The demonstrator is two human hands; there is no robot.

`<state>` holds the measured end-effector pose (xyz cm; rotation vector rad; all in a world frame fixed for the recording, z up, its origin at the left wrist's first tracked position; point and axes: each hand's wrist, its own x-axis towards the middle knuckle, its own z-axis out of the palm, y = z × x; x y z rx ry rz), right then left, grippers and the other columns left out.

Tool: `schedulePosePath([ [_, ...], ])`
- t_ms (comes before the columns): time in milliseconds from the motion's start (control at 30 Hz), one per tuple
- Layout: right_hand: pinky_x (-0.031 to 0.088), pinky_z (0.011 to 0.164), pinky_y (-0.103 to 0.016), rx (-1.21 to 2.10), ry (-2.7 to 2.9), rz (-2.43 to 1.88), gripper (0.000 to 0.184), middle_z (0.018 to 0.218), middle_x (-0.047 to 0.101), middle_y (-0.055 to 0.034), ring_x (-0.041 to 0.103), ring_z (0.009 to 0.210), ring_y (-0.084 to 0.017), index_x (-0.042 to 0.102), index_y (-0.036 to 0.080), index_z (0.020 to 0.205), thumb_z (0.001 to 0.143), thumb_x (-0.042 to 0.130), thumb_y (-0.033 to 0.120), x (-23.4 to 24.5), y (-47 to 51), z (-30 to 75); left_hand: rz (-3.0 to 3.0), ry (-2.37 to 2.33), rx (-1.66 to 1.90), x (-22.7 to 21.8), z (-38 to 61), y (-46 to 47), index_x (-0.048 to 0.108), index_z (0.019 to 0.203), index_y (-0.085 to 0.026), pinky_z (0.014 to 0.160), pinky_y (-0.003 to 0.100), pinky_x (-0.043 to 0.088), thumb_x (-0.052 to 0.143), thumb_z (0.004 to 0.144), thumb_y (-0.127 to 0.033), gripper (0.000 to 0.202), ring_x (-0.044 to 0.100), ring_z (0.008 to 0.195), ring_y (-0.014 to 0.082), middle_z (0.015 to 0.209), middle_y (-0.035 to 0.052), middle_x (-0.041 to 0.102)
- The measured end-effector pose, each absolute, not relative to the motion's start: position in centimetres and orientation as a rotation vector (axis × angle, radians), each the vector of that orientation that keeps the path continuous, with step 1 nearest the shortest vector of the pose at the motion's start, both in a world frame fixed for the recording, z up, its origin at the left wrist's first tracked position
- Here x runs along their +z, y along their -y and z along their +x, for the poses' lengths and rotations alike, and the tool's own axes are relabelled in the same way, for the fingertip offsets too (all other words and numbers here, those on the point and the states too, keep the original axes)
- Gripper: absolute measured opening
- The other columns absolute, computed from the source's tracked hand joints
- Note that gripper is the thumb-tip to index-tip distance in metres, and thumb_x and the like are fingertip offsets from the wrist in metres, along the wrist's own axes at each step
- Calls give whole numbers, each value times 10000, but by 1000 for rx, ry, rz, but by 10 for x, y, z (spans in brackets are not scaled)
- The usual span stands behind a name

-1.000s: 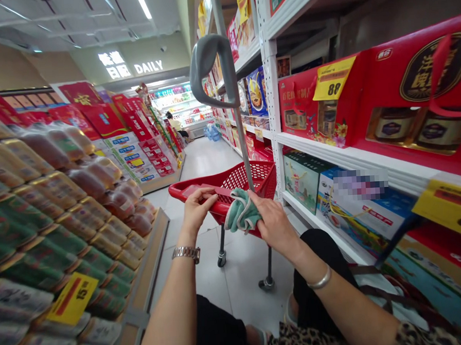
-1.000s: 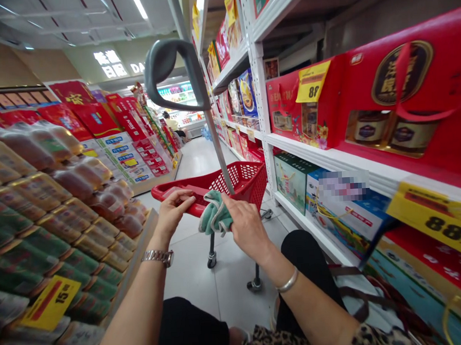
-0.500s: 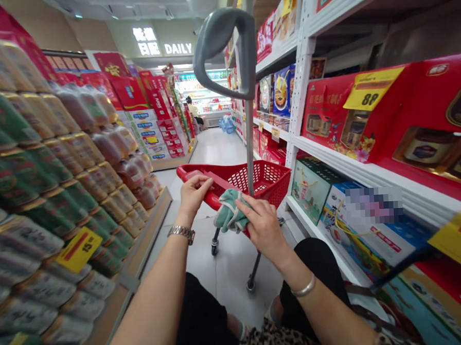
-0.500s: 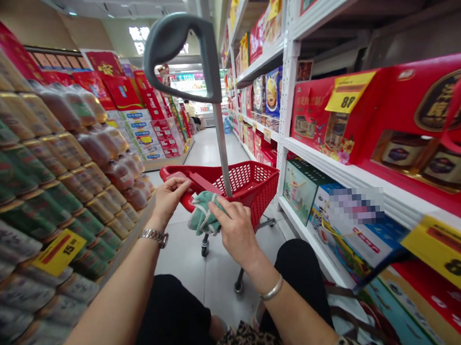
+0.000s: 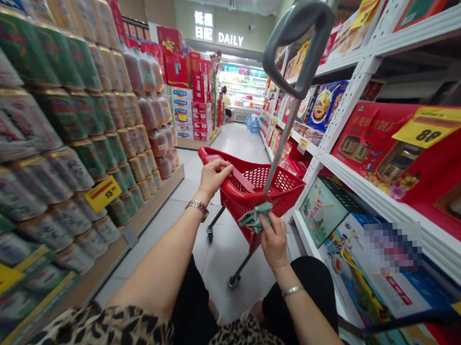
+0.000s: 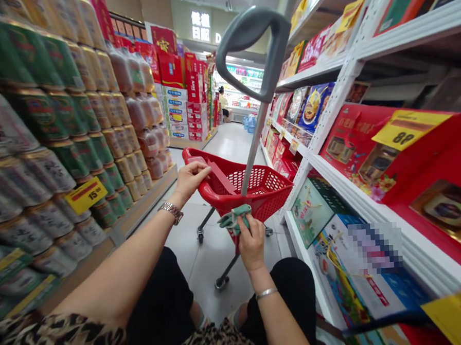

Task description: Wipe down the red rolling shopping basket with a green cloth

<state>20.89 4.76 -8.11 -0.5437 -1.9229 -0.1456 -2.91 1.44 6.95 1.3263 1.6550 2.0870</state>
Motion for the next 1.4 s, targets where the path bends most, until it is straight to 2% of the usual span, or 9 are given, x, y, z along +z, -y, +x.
schedulePosePath([
  [167,544,884,-459,-172,2027,-587,424,1200,663,-146,602,967,-257,721,269,1229,973,433,92,-116,-54,215,1313,-1625,2113,69,-32,-16,651,692,-206,613,285,526,796,689,-495,324,625,560,152,578,-7,650],
  [400,533,784,-404,-214,2130,-653,390,1201,673,-131,587,878,-253,767,275,1125,957,463,99,-155,-58,213,1349,-1638,2110,67,-38,-18,667,713,-192,640,284,528,773,728,-421,253,631,589,155,580,-1,644],
  [633,516,719,-334,-80,2321,-733,556,1066,725,-81,546,761,-213,797,276,1063,779,456,-58,-201,-53,228,1330,-1617,2124,69,-39,-18,640,681,-196,600,269,509,782,689,-476,314,605,542,136,548,-20,632],
  [733,527,787,-351,2,2228,-691,541,1051,712,-89,561,825,-213,782,245,1099,799,436,-44,-186,-51,232,1330,-1603,2140,69,-38,-18,632,678,-195,594,265,506,785,675,-494,335,602,529,132,537,-27,629],
  [867,520,916,-429,18,1954,-616,407,1088,665,-108,590,959,-232,734,229,1172,940,437,76,-120,-53,232,1359,-1619,2131,68,-37,-16,630,689,-197,596,265,509,754,707,-472,302,610,543,134,551,-24,635],
  [1033,499,1031,-459,42,1732,-608,426,1224,613,-119,593,1142,-247,663,237,1315,939,489,138,-51,-67,221,1356,-1607,2131,68,-34,-14,628,700,-193,610,263,516,726,715,-423,250,620,558,134,569,-18,641],
  [1200,460,1111,-501,178,1808,-730,549,1441,551,-147,536,1330,-275,603,231,1423,907,432,159,-66,-71,203,1360,-1612,2141,69,-33,-11,625,697,-193,599,259,510,730,717,-432,261,610,545,132,552,-22,627],
  [1400,458,1102,-535,306,1881,-811,574,1415,614,-160,556,1317,-299,599,198,1425,879,424,177,-122,-60,199,1351,-1617,2153,68,-36,-10,624,702,-191,602,258,512,743,722,-437,275,616,550,134,558,-20,623],
])
